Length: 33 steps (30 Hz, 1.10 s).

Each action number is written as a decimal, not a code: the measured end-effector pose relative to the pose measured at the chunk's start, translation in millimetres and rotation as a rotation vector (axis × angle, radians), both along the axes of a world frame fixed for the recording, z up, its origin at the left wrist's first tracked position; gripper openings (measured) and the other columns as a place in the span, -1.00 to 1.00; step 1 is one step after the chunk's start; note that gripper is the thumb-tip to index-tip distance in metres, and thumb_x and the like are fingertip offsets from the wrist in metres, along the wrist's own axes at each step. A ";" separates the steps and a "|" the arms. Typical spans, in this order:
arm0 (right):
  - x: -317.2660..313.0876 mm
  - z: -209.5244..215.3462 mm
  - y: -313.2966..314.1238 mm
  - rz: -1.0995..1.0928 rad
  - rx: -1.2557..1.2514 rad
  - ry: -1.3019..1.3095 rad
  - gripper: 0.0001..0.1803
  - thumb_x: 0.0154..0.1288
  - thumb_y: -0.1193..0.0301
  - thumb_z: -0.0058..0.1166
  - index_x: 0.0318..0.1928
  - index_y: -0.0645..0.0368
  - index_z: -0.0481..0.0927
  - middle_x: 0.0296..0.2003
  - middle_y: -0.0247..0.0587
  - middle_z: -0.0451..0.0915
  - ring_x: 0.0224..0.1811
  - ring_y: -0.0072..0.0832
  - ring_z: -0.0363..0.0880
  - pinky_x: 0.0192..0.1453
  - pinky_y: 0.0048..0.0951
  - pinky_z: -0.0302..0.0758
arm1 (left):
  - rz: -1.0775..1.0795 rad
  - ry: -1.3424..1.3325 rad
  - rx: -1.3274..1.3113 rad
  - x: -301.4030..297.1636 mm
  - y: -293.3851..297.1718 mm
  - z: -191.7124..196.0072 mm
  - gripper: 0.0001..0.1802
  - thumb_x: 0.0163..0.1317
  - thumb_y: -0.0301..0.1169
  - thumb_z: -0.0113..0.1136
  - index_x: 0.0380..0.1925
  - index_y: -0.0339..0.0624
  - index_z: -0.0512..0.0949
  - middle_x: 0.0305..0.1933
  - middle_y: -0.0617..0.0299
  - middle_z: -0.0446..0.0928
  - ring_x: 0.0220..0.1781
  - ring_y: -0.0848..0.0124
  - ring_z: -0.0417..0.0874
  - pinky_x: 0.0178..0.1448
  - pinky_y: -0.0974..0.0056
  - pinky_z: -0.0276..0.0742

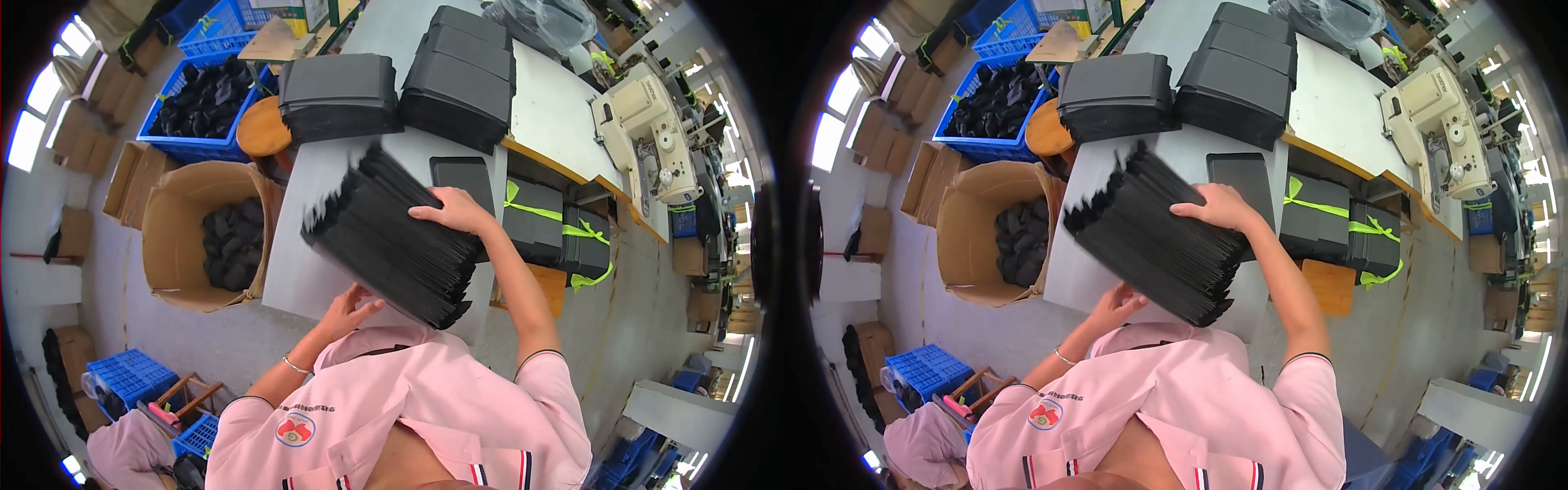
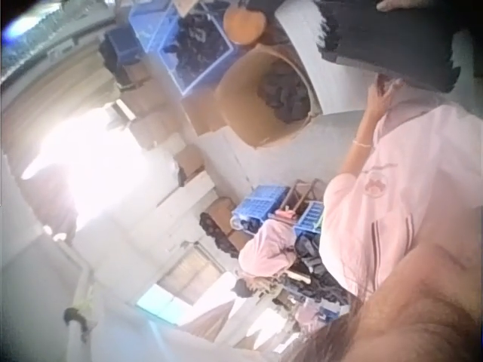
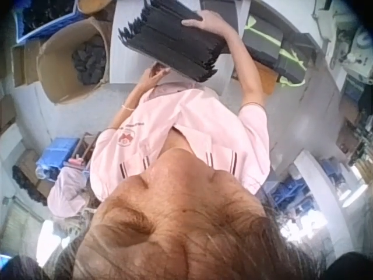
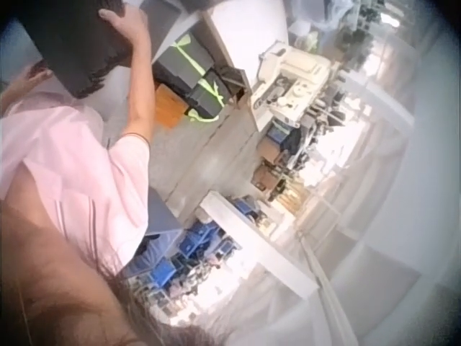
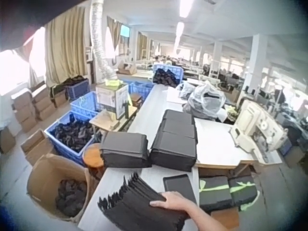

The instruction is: Organizing and stacking black pleated textile materials on an assembly table in a factory setting.

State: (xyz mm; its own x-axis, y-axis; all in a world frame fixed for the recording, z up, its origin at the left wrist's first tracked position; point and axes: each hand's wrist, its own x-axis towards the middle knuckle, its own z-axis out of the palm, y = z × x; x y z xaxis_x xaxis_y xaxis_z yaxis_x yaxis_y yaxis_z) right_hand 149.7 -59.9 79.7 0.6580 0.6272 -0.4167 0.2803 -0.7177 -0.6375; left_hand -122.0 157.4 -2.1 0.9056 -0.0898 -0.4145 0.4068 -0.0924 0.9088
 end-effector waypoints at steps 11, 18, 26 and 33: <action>-10.0 -69.1 46.8 0.049 0.035 0.065 -0.19 0.34 -0.37 0.12 0.12 0.13 0.77 0.02 0.08 0.76 0.11 -0.02 0.72 0.25 -0.16 0.56 | -0.628 -0.213 0.139 -1.9 18.8 -73.8 -0.39 0.47 0.04 0.23 0.32 -0.13 0.60 0.43 -0.04 0.54 0.45 0.05 0.51 0.53 0.10 0.39; 10.4 -54.9 46.6 0.093 -0.064 0.180 -0.25 0.38 -0.34 0.12 -0.01 0.15 0.80 -0.14 -0.08 0.78 -0.07 -0.25 0.71 0.10 -0.26 0.56 | -0.610 -0.021 0.026 24.7 -11.9 14.4 -0.22 0.33 0.16 0.36 0.32 -0.22 0.59 0.37 -0.01 0.60 0.38 0.10 0.57 0.51 0.15 0.41; -10.3 -65.0 28.5 0.004 -0.056 0.170 -0.16 0.15 -0.45 0.25 0.05 0.04 0.83 -0.05 -0.07 0.80 0.07 -0.19 0.73 0.22 -0.21 0.58 | -0.344 0.050 -0.051 -38.9 106.6 56.8 -0.41 0.43 -0.21 0.18 0.36 -0.34 0.54 0.40 -0.18 0.55 0.47 0.05 0.53 0.58 0.06 0.32; -39.9 -62.0 41.0 0.153 -0.108 0.114 -0.14 0.13 -0.49 0.21 0.01 0.01 0.85 -0.07 -0.10 0.81 0.09 -0.17 0.73 0.25 -0.21 0.57 | 0.266 -0.650 0.596 19.8 61.9 43.4 -0.35 0.47 -0.34 0.14 0.52 -0.30 0.34 0.57 -0.05 0.37 0.62 0.24 0.31 0.65 0.11 0.14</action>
